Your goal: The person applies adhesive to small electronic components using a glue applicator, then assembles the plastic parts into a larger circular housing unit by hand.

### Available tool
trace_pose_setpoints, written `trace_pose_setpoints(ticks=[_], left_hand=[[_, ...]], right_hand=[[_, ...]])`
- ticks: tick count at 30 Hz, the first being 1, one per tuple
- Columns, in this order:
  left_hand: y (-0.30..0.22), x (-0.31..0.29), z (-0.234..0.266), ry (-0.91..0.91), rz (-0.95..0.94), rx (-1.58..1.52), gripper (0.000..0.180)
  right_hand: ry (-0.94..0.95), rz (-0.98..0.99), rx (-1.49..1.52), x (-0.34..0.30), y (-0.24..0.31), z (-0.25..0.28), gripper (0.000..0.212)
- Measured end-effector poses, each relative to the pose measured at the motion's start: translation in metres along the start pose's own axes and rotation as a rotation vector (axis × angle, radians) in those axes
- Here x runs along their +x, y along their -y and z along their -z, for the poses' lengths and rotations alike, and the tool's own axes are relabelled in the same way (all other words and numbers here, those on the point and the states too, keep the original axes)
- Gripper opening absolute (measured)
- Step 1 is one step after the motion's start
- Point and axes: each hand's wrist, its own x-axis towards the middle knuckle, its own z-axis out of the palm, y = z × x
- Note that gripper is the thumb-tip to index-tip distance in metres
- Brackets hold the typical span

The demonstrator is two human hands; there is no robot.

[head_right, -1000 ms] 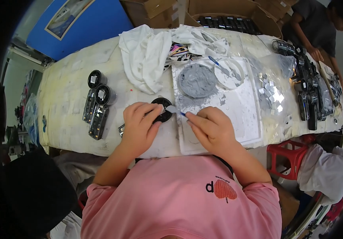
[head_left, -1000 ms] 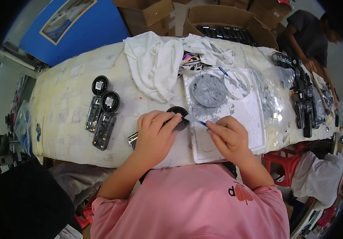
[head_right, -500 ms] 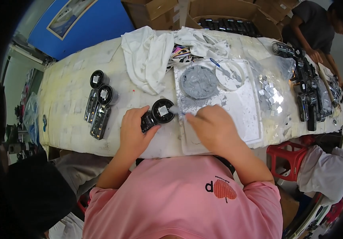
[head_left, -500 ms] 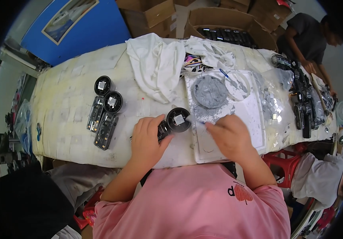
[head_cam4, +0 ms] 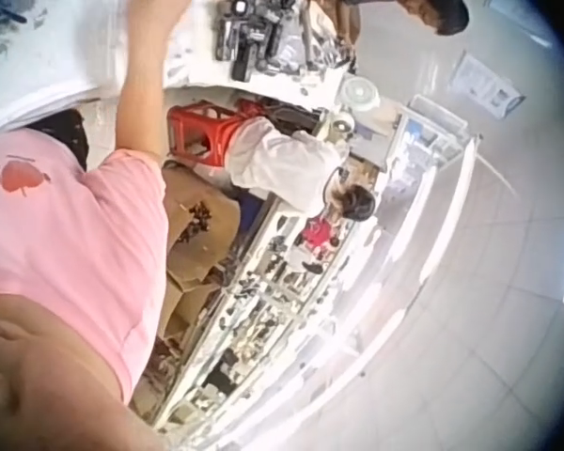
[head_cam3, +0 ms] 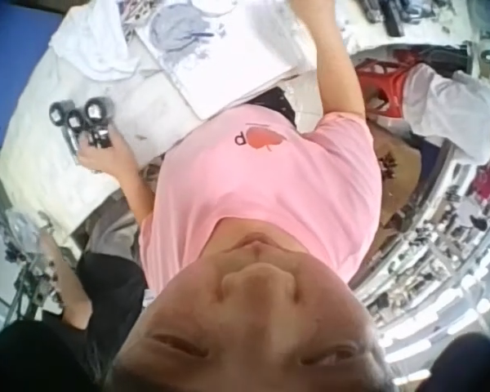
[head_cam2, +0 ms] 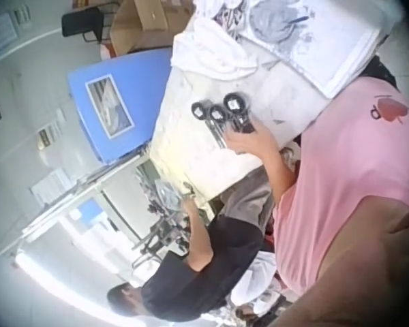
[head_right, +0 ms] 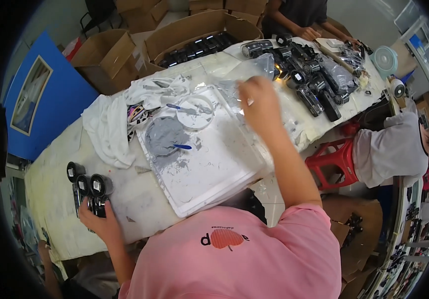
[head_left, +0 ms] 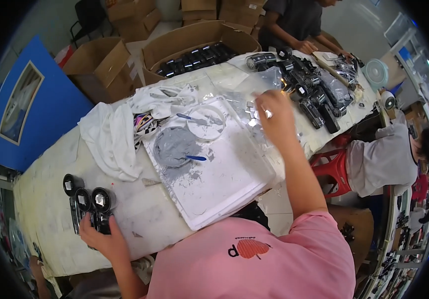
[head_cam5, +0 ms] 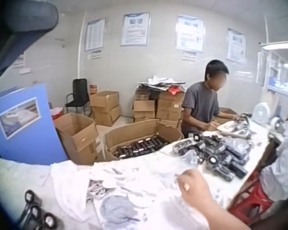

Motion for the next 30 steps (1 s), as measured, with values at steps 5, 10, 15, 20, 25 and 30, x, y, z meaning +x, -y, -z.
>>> trace_pose_setpoints(ticks=[5,10,15,20,25,30], left_hand=[[-0.002,0.004,-0.005,-0.039,0.05,0.028,0.064],[-0.006,0.001,-0.005,-0.043,0.07,0.092,0.067],[-0.004,0.003,-0.006,-0.071,0.102,0.112,0.068],[-0.005,0.01,-0.009,-0.058,0.163,0.109,0.07],[0.013,0.018,-0.009,-0.091,0.145,0.094,0.07],[-0.009,0.035,-0.003,-0.287,-0.027,-0.068,0.058]], right_hand=[[-0.012,-0.327,-0.268,0.019,-0.128,0.001,0.021],[0.155,-0.189,-0.261,0.042,-0.17,-0.045,0.031],[0.487,-0.488,-0.38,0.047,-0.181,-0.078,0.051],[0.26,-0.525,-0.206,0.042,-0.162,-0.064,0.064],[-0.04,-0.466,0.314,0.037,-0.11,-0.014,0.066],[0.183,-0.704,1.286,0.009,0.0,0.033,0.049]])
